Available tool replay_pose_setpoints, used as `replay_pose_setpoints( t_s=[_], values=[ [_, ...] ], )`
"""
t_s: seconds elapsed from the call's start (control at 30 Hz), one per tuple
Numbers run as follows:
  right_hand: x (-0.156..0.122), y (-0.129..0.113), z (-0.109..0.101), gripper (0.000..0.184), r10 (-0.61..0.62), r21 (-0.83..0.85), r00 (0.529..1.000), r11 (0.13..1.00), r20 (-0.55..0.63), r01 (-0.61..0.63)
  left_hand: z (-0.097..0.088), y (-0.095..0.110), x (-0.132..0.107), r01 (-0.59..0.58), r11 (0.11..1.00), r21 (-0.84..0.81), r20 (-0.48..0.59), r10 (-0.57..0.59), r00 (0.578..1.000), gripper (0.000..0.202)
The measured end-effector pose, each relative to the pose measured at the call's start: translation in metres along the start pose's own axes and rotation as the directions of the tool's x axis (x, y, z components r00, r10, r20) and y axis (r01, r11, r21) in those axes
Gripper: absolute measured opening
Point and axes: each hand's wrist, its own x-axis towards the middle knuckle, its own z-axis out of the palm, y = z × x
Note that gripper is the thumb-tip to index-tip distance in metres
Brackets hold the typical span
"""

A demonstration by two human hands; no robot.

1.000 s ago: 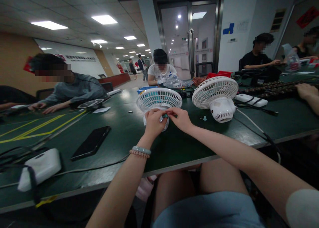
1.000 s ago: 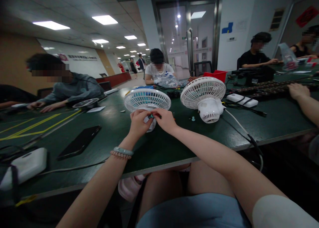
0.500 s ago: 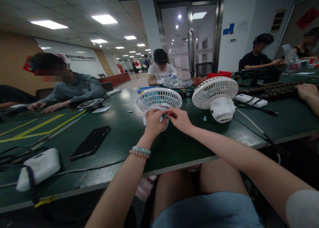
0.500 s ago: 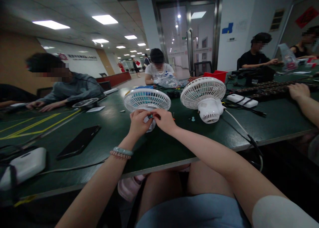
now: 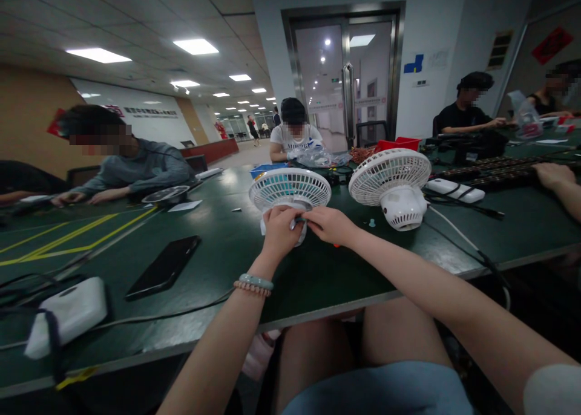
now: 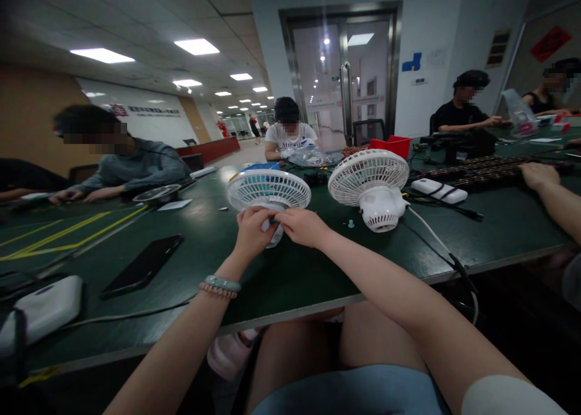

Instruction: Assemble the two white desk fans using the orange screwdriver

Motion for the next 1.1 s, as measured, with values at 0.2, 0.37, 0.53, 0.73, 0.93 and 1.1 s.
replay_pose_setpoints(
  t_s=[0.2,0.37,0.53,0.73,0.93,1.1],
  values=[
    [-0.005,0.017,-0.017,0.024,0.211,-0.292,0.918,0.95,0.336,-0.112,-0.002,0.003,0.001,0.022,1.0,0.005,0.007,-0.022,1.0,0.022],
    [-0.006,0.021,-0.016,0.041,0.291,-0.268,0.855,0.945,0.429,-0.187,-0.004,0.004,0.001,0.024,1.0,0.011,0.012,-0.024,1.0,0.022],
    [-0.007,0.014,-0.019,0.045,0.355,-0.275,0.801,0.929,0.482,-0.246,-0.005,0.004,0.0,0.022,1.0,0.004,0.016,-0.022,1.0,0.021],
    [-0.011,0.013,-0.017,0.039,0.328,-0.202,0.785,0.945,0.526,-0.259,-0.005,0.005,0.0,0.02,1.0,0.012,-0.002,-0.02,1.0,0.021],
    [-0.019,0.018,-0.011,0.026,0.206,-0.076,0.838,0.978,0.506,-0.195,-0.003,0.007,0.0,0.007,0.999,0.047,-0.002,-0.007,1.0,0.02],
    [-0.023,0.02,-0.019,0.029,0.19,-0.039,0.918,0.981,0.347,-0.188,0.0,0.007,0.001,-0.009,0.997,0.077,-0.016,0.01,1.0,0.02]
  ],
)
